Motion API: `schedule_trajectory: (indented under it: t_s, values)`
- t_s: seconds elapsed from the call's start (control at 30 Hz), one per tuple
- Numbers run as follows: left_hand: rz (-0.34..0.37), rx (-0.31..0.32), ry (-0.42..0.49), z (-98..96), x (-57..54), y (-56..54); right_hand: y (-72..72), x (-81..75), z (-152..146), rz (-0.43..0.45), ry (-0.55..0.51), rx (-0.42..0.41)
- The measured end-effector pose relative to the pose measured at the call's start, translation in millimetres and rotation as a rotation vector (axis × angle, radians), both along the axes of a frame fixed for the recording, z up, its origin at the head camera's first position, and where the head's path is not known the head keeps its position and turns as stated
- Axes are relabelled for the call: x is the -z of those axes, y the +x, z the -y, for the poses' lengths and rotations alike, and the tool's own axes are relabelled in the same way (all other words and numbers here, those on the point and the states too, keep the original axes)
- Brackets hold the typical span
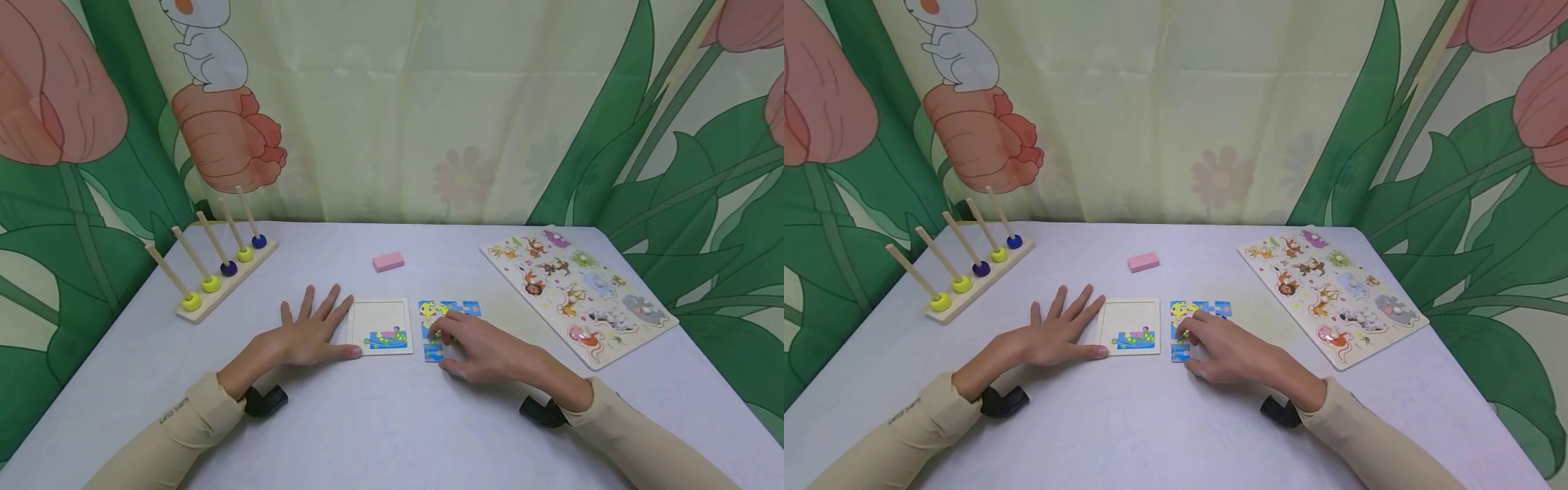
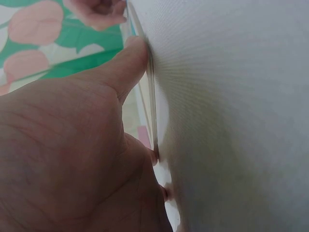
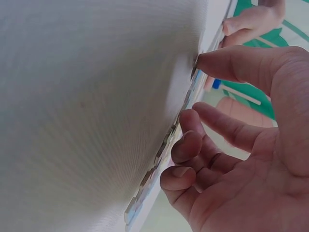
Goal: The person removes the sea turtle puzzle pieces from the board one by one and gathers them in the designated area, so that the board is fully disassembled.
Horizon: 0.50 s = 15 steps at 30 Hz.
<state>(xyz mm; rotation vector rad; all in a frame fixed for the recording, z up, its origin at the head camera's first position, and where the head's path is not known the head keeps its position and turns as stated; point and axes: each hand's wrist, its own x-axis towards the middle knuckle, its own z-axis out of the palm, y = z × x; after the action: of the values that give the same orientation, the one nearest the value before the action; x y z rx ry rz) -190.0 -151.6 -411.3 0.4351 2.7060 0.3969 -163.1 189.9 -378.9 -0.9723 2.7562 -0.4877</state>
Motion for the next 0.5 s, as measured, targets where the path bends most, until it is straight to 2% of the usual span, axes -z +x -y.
schedule_trajectory:
  t_s: [0.27, 0.5]
  values:
    - [0.001, 0.002, -0.003, 0.5, 0.3, -1.0, -0.4, -3.4, 7, -0.012, -0.018, -0.006]
    - [0.003, 0.001, -0.002, 0.4, 1.3, -1.4, -4.1, -8.5, 20, 0.020, -0.046, -0.036]
